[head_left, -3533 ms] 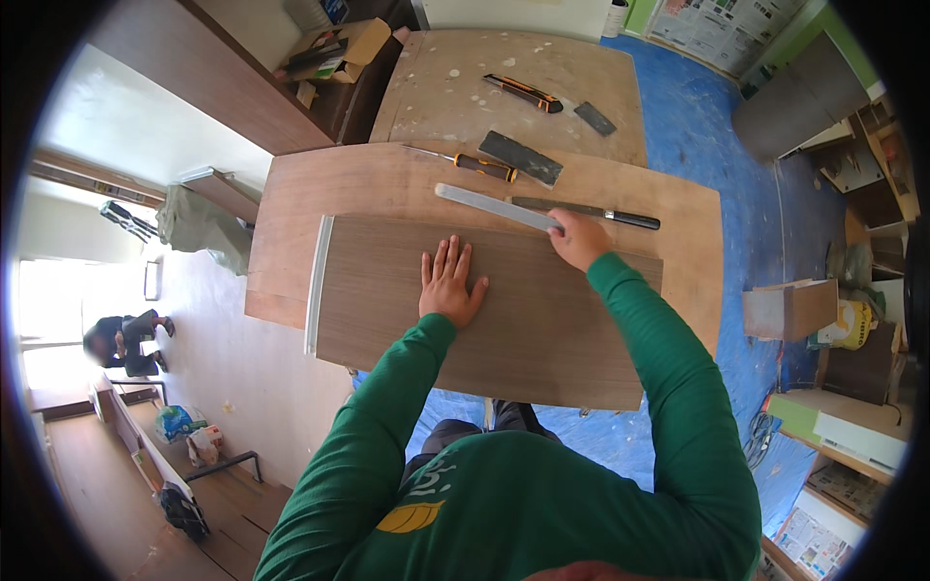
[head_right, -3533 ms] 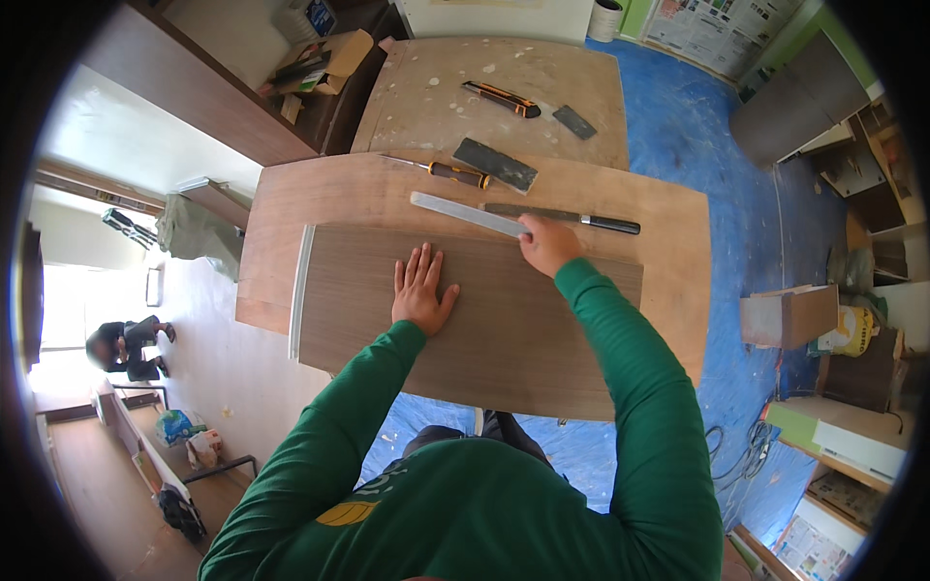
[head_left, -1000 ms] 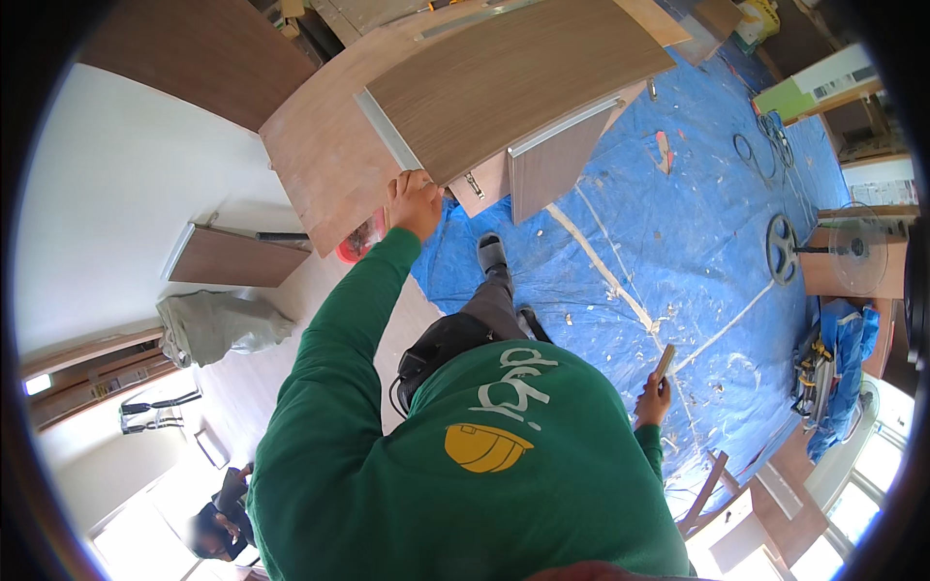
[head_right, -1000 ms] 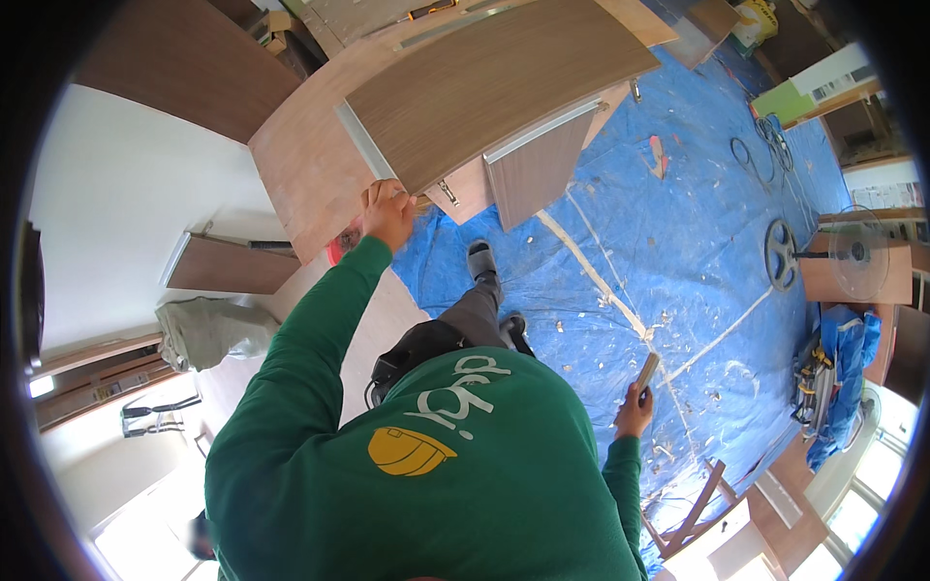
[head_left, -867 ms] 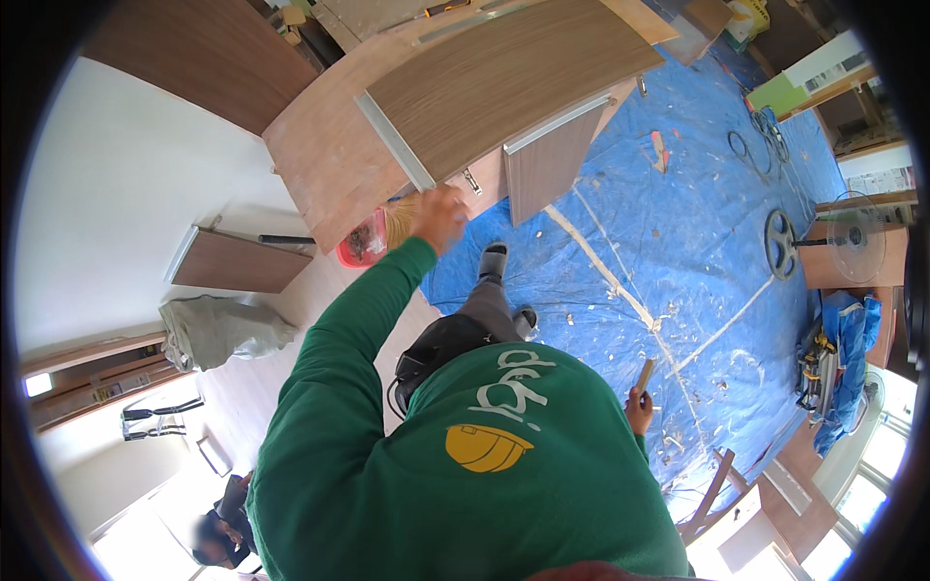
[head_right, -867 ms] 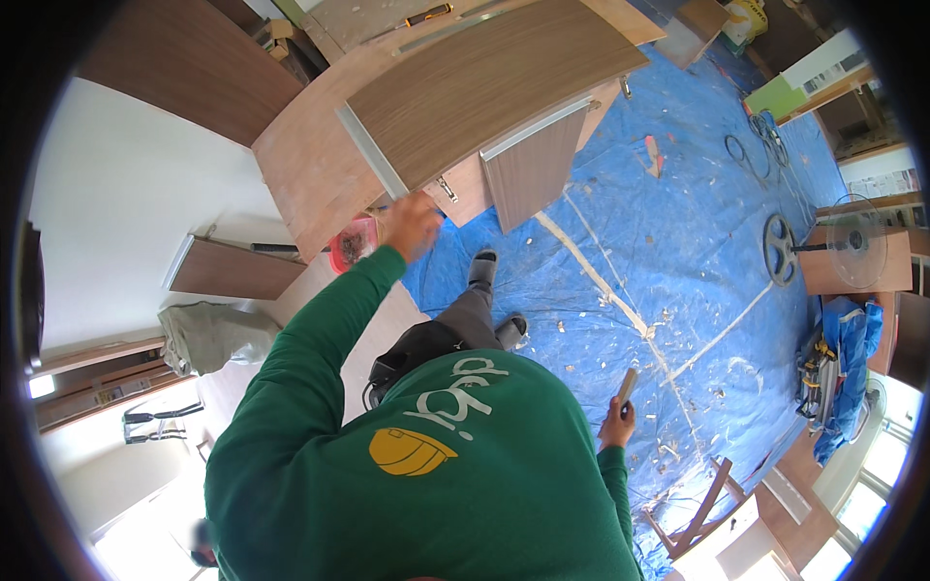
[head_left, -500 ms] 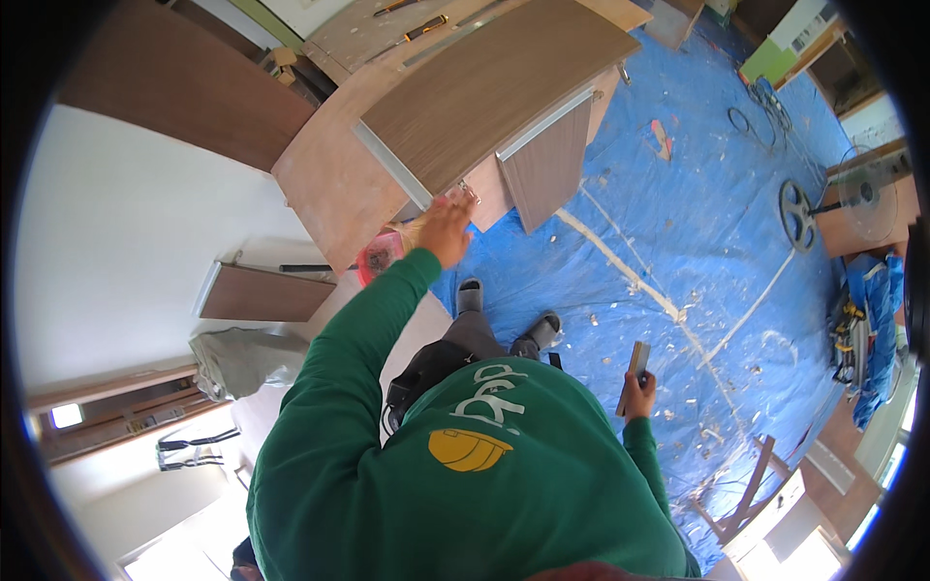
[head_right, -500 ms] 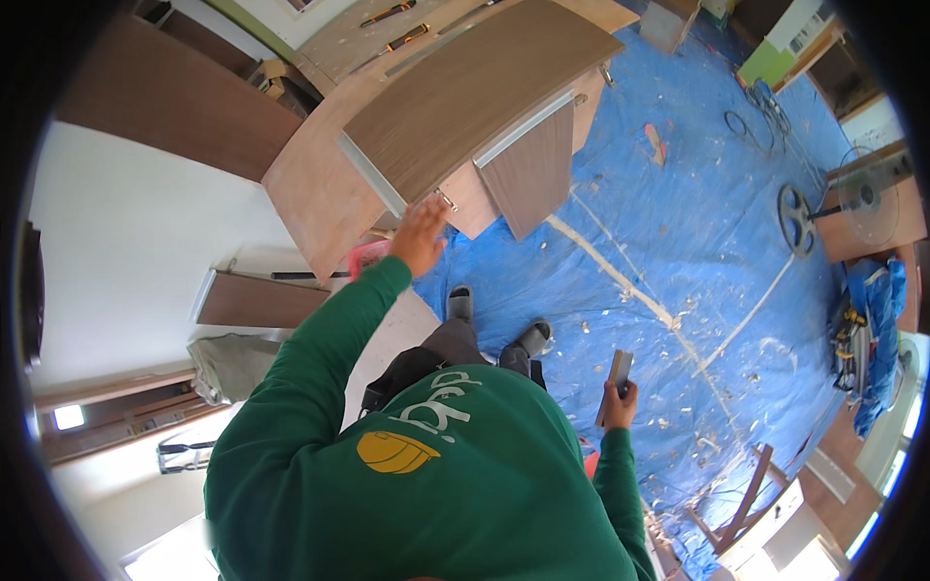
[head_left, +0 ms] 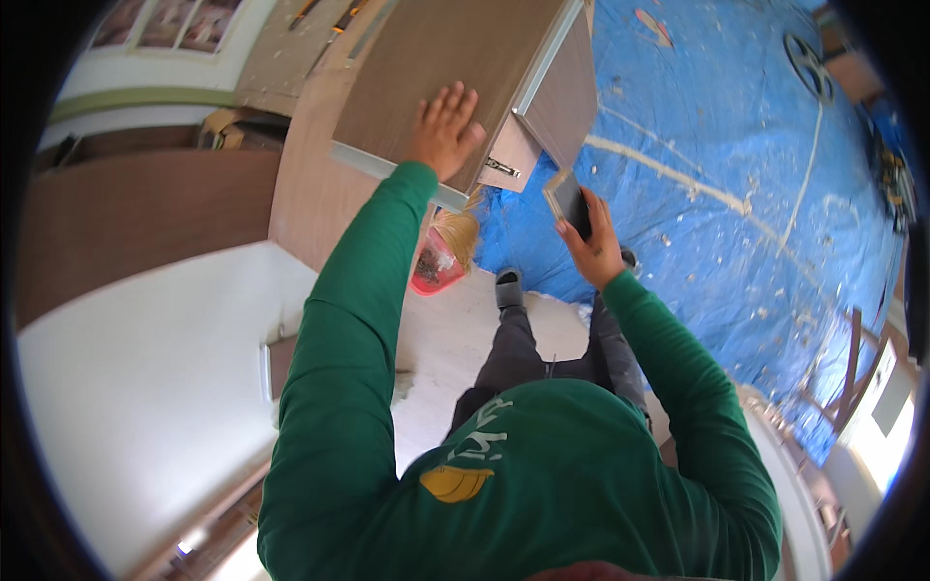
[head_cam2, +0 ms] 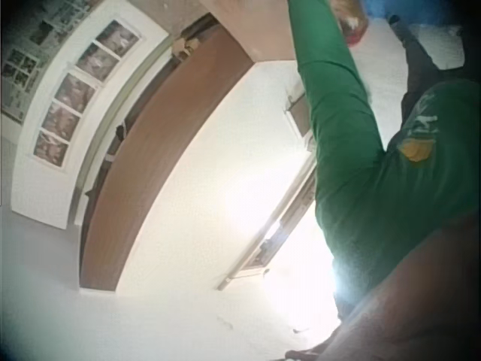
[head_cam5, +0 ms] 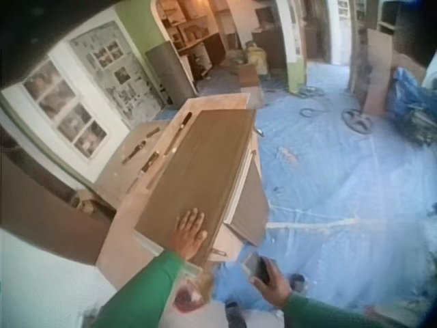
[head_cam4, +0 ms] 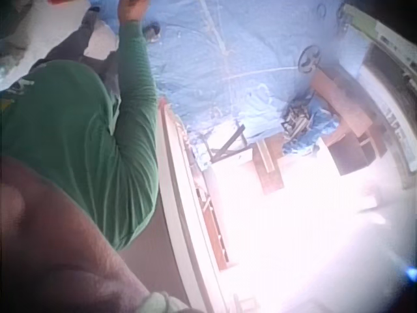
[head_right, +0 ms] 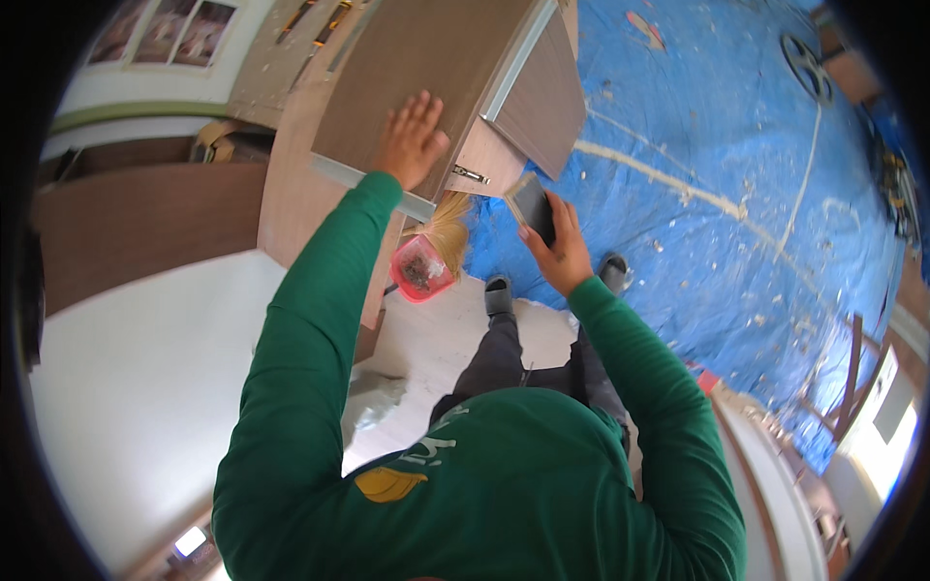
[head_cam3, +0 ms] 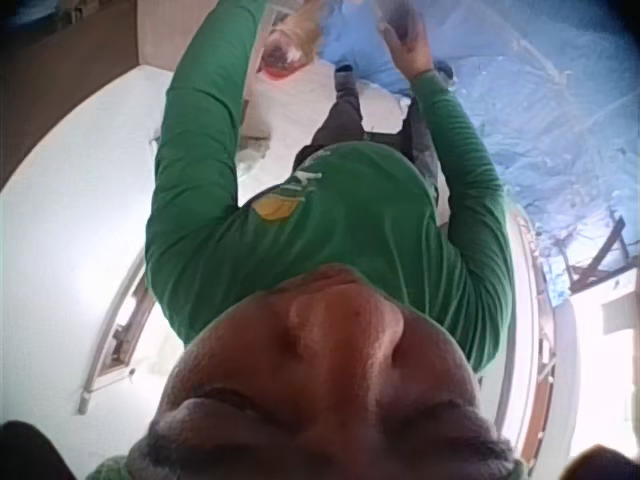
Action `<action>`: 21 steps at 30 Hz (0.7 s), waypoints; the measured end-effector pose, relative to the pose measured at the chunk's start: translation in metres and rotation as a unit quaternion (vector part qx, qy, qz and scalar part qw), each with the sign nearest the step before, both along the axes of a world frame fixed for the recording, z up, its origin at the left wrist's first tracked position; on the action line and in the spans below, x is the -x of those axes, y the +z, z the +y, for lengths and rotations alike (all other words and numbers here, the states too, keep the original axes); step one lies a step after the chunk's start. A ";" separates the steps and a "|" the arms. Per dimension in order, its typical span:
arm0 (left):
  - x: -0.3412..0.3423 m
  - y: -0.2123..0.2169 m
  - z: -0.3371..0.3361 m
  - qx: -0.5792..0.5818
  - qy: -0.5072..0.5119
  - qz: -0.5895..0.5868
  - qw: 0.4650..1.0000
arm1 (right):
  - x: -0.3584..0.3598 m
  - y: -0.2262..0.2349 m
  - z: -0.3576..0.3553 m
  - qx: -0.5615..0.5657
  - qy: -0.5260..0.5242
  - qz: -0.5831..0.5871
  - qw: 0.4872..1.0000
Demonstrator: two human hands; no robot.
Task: The person attaches a wooden cabinet door to a cabinet frame using a screwdriver to tighten hinges. They then use a sanding block to smooth the door edges and surface. The person works on a single door throughout the clip.
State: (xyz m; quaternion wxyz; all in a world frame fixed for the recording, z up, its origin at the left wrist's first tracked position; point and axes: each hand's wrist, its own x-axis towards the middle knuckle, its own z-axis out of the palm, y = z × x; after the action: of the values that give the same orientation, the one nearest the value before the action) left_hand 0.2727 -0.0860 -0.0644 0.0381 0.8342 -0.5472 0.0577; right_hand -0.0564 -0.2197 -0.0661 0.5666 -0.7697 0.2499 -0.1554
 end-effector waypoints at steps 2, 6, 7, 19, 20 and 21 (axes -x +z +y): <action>-0.041 -0.010 -0.003 0.035 0.043 -0.042 0.998 | -0.036 -0.019 0.030 0.007 -0.033 -0.015 0.999; -0.050 -0.021 -0.013 0.091 0.082 0.062 0.991 | -0.077 -0.043 0.063 0.019 -0.104 -0.050 0.993; -0.049 -0.022 -0.016 0.094 0.075 0.069 0.990 | -0.082 -0.048 0.072 0.018 -0.116 -0.056 0.991; -0.057 -0.014 -0.006 0.070 0.083 0.016 0.994 | -0.141 -0.035 0.081 0.057 -0.131 -0.092 0.985; -0.057 -0.016 -0.007 0.067 0.084 0.019 0.994 | -0.140 -0.033 0.082 0.118 -0.140 -0.072 0.980; -0.056 -0.017 -0.008 0.069 0.083 0.021 0.994 | -0.133 -0.032 0.090 0.129 -0.125 -0.058 0.982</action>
State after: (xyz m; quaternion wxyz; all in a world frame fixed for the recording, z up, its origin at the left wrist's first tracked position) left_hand 0.3284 -0.0938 -0.0818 0.1022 0.8732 -0.4696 0.0809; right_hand 0.0762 -0.1296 -0.0981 0.4526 -0.7886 0.2883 -0.3002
